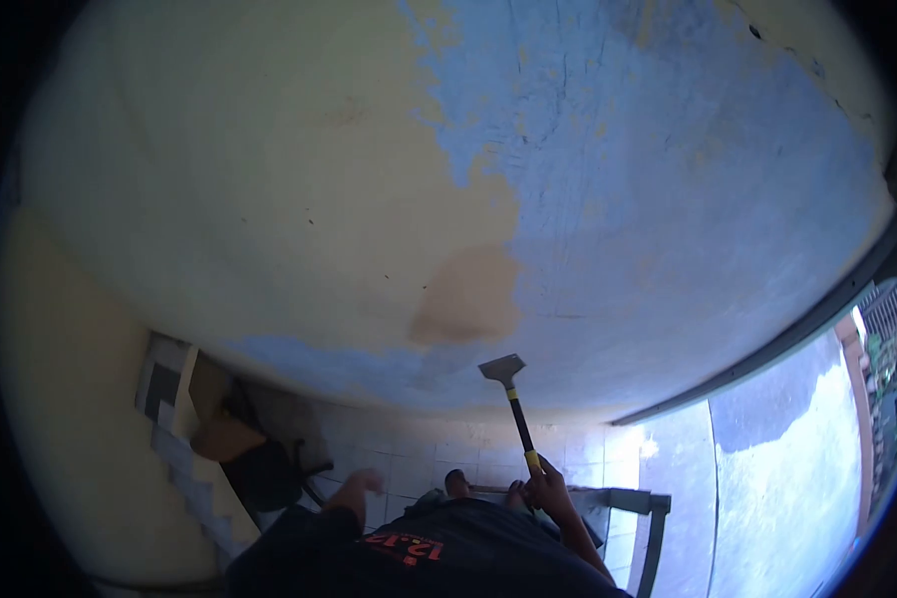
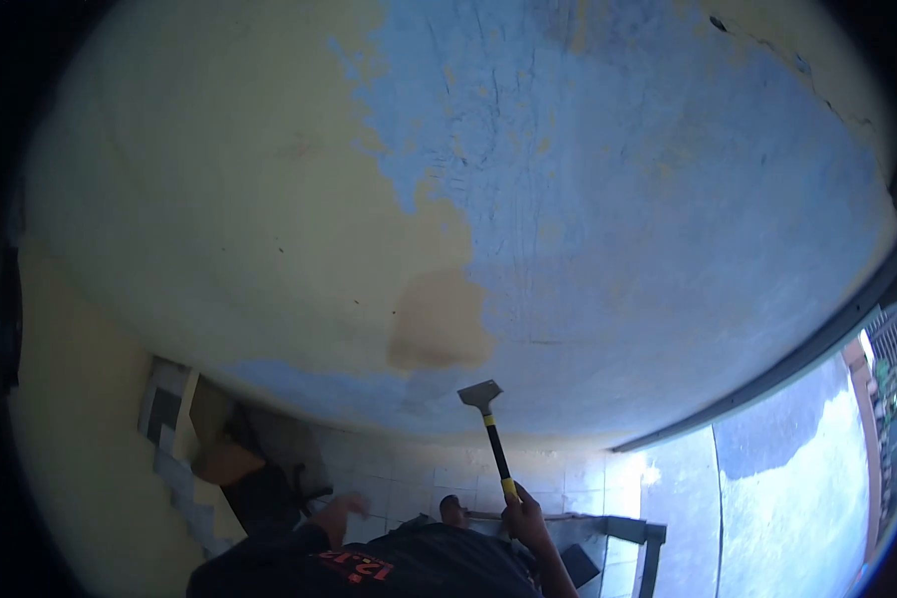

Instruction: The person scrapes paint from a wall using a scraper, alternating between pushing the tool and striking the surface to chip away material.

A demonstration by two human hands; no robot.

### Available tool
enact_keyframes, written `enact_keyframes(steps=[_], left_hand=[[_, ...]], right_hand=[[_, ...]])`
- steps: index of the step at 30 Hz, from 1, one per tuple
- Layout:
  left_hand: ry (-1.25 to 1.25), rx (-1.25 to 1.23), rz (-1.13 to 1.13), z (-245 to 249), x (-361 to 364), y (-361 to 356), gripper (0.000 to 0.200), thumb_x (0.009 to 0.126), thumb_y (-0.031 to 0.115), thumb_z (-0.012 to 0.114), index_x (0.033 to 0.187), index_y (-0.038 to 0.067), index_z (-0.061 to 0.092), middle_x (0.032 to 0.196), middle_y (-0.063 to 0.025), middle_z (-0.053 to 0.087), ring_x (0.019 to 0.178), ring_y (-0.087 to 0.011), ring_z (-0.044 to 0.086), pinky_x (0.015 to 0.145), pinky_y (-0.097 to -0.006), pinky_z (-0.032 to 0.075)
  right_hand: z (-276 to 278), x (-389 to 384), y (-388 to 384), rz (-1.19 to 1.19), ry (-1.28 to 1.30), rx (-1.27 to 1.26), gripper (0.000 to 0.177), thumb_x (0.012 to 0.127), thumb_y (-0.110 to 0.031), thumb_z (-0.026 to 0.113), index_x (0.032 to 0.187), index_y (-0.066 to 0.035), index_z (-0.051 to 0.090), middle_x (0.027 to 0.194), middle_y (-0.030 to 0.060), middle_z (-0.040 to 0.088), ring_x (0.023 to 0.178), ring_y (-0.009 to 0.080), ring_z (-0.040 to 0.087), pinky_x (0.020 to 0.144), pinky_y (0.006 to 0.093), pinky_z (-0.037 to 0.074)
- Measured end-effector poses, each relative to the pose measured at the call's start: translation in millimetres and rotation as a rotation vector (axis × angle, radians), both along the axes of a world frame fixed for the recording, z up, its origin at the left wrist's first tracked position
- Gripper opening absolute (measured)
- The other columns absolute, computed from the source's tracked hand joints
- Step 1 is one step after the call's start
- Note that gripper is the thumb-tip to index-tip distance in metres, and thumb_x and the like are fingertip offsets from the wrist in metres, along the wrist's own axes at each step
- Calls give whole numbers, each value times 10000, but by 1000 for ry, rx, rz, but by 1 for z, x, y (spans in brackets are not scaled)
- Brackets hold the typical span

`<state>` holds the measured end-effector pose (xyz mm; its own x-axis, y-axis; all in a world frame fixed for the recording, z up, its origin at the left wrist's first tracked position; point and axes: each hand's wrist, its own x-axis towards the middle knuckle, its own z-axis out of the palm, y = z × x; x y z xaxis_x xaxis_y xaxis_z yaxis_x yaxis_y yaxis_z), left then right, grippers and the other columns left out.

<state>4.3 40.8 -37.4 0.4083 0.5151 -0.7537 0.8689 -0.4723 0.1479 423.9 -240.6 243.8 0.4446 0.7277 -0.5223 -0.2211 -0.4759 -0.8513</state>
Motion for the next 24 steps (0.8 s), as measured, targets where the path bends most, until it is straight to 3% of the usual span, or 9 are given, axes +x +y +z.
enact_keyframes(steps=[2,5,7,8,9,12,15,21,24], left_hand=[[92,-520,624,56,-3,1,489,845,338,646,1218,24,605,1217,-145,654,1103,-279,641,924,-503,490],[-295,-299,1236,64,18,-11,337,845,298,664,1050,31,652,1072,-117,700,932,-257,695,807,-479,519],[-327,560,-110,49,49,-14,181,862,218,646,936,53,648,954,-91,703,799,-235,695,686,-421,522],[-785,476,404,46,82,-21,161,881,209,646,924,55,660,862,-75,685,729,-201,664,651,-354,518],[-1234,-66,1141,127,147,-42,199,858,197,694,968,32,672,902,-65,689,803,-168,650,657,-315,517],[-1353,646,507,296,277,-64,230,930,182,617,1054,-6,665,983,-110,684,887,-244,659,822,-352,520],[-1727,945,143,405,333,-58,321,954,297,544,1102,28,636,1088,-138,617,1032,-334,592,891,-460,473],[-1948,1440,-593,524,379,-8,492,947,496,374,1073,99,636,1091,-153,589,1118,-356,552,1014,-580,360],[-1977,1271,-793,554,394,12,484,938,476,342,993,119,663,1094,-130,611,1178,-361,529,1075,-582,307]], right_hand=[[25,18,1,-37,237,197,501,1028,-285,499,1456,-49,388,616,12,499,543,75,517,489,242,425],[43,35,3,56,231,283,510,1037,-278,472,1462,-21,357,764,23,535,615,93,524,556,261,464],[45,42,-1,166,288,395,543,1037,-297,451,1496,-53,294,849,87,557,698,141,559,645,315,515],[59,41,-3,182,291,382,543,1037,-297,451,1496,-53,294,849,87,557,698,141,559,645,315,515],[84,40,-1,234,390,478,540,1035,-284,457,1497,-63,285,834,67,541,669,123,524,616,305,480],[117,45,7,348,511,634,558,1038,-321,441,1513,-109,238,754,47,496,562,93,440,517,266,406],[155,44,21,382,440,682,611,1032,-515,331,1427,-49,327,538,-15,332,374,77,281,360,246,261],[203,20,49,241,603,701,604,1028,-548,315,1225,3,462,537,-46,310,378,51,248,362,221,232],[205,11,66,159,695,723,547,1021,-571,308,1045,-53,480,544,-47,306,382,43,242,354,206,231]])
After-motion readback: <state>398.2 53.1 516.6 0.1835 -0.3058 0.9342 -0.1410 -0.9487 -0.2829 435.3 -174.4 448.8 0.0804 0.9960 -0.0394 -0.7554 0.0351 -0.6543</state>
